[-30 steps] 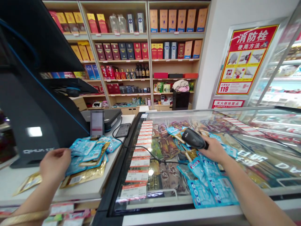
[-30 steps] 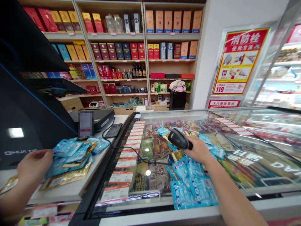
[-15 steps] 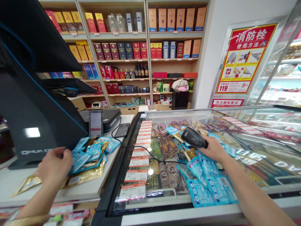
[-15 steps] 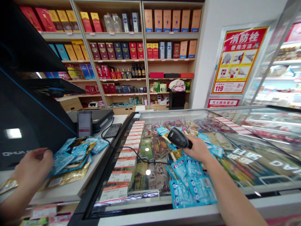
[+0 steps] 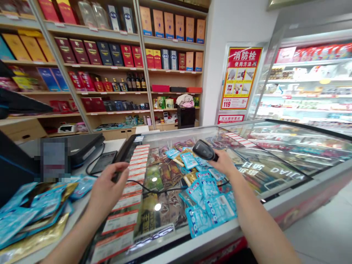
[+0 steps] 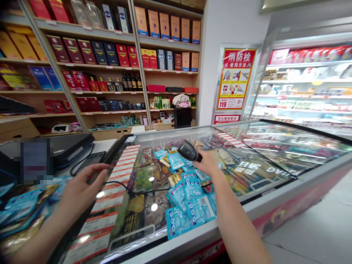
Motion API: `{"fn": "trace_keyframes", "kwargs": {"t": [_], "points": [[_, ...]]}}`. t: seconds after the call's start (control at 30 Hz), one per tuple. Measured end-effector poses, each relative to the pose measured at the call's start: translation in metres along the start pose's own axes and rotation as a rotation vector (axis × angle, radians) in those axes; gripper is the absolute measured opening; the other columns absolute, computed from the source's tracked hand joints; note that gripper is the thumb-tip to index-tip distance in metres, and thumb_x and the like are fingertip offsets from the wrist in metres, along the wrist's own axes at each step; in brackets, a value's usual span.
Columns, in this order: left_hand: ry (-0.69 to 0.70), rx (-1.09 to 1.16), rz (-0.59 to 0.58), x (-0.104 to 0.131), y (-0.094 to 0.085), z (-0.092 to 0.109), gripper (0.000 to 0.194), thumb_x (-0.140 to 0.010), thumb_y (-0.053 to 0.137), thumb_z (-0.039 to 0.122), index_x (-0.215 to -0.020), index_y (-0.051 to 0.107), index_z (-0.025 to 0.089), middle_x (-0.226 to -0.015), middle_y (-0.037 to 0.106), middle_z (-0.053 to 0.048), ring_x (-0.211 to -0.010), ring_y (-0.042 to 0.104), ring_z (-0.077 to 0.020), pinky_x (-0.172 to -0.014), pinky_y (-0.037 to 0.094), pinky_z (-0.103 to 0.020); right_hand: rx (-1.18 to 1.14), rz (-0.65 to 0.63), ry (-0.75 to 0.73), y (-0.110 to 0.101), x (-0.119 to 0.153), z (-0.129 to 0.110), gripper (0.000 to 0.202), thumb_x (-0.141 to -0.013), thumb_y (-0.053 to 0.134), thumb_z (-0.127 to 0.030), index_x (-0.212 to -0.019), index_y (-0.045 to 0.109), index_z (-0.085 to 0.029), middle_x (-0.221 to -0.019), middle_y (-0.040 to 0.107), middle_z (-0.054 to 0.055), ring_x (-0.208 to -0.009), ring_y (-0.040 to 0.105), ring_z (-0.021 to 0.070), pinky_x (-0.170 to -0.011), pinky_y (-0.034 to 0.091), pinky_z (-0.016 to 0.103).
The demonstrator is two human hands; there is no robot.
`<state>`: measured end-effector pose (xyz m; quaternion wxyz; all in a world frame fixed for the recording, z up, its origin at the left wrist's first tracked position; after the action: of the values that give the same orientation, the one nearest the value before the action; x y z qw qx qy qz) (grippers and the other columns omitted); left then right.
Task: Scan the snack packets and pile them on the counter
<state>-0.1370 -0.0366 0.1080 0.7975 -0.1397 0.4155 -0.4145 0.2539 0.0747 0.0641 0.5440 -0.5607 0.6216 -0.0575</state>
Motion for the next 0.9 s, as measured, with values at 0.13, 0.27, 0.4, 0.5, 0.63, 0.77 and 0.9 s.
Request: {"fn": "trace_keyframes", "kwargs": {"t": [0.13, 0.27, 0.4, 0.5, 0.63, 0.77, 0.9], "points": [[0.032, 0.218, -0.268, 0.013, 0.094, 0.034, 0.019, -0.067, 0.062, 0.039, -0.076, 0.07, 0.024, -0.082, 0.072, -0.005, -0.079, 0.065, -0.0235, -0.081, 0.05, -0.035, -0.043, 0.043, 0.029, -0.007, 0.0, 0.008, 0.033, -0.07, 0.059, -0.027, -0.1, 0.07, -0.019, -0.082, 0.072, 0.004, -0.074, 0.065, 0.0223, -0.071, 0.047, 0.03], [-0.244, 0.456, -0.426, 0.017, 0.162, 0.036, 0.015, -0.059, 0.071, 0.03, -0.071, 0.069, 0.022, -0.067, 0.068, -0.003, -0.068, 0.063, -0.0218, -0.07, 0.05, -0.033, -0.075, 0.093, 0.09, -0.013, 0.001, 0.019, 0.032, -0.071, 0.06, -0.03, -0.099, 0.07, -0.019, -0.081, 0.072, 0.004, -0.073, 0.064, 0.0225, -0.069, 0.048, 0.031], [-0.503, 0.626, -0.394, 0.008, 0.197, 0.029, 0.022, -0.065, 0.071, 0.033, -0.077, 0.06, 0.019, -0.061, 0.063, -0.001, -0.061, 0.063, -0.0179, -0.063, 0.05, -0.03, -0.088, 0.115, 0.082, -0.014, 0.001, 0.022, 0.032, -0.072, 0.061, -0.031, -0.1, 0.07, -0.021, -0.082, 0.072, 0.003, -0.075, 0.064, 0.0222, -0.07, 0.048, 0.031], [-0.567, 0.667, -0.391, 0.0, 0.211, 0.028, 0.026, -0.069, 0.071, 0.038, -0.071, 0.054, 0.018, -0.06, 0.06, -0.001, -0.056, 0.062, -0.0157, -0.058, 0.05, -0.028, -0.078, 0.082, 0.071, -0.01, 0.0, 0.018, 0.029, -0.071, 0.062, -0.029, -0.097, 0.07, -0.02, -0.082, 0.072, 0.004, -0.074, 0.064, 0.0221, -0.068, 0.047, 0.03], [-0.632, 0.658, -0.365, -0.005, 0.22, 0.022, 0.033, -0.064, 0.078, 0.039, -0.069, 0.053, 0.019, -0.052, 0.053, 0.003, -0.044, 0.052, -0.012, -0.045, 0.04, -0.023, -0.038, 0.037, 0.047, -0.005, -0.001, 0.013, 0.025, -0.07, 0.063, -0.029, -0.092, 0.07, -0.019, -0.076, 0.07, 0.004, -0.071, 0.064, 0.0211, -0.065, 0.044, 0.028], [-0.665, 0.676, -0.358, -0.007, 0.221, 0.021, 0.034, -0.059, 0.083, 0.033, -0.071, 0.055, 0.018, -0.049, 0.052, 0.005, -0.04, 0.049, -0.0098, -0.042, 0.039, -0.021, -0.01, 0.03, 0.038, -0.001, -0.002, 0.01, 0.017, -0.071, 0.063, -0.03, -0.083, 0.068, -0.019, -0.072, 0.068, 0.003, -0.069, 0.063, 0.0207, -0.065, 0.043, 0.027], [-0.715, 0.736, -0.43, -0.002, 0.209, 0.023, 0.029, -0.057, 0.084, 0.022, -0.066, 0.057, 0.016, -0.054, 0.06, 0.001, -0.047, 0.057, -0.0113, -0.047, 0.048, -0.022, 0.004, 0.032, 0.011, 0.0, -0.002, 0.005, 0.016, -0.069, 0.063, -0.028, -0.082, 0.068, -0.019, -0.071, 0.068, 0.003, -0.069, 0.063, 0.0209, -0.064, 0.042, 0.027]]}}
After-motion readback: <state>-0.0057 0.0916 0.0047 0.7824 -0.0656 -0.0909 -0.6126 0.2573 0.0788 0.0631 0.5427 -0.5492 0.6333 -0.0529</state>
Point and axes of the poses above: each hand's wrist, its own x-axis away from the middle knuckle, its own y-axis out of the palm, z = x × y, the point moved 7 cm from there along -x, towards the middle knuckle
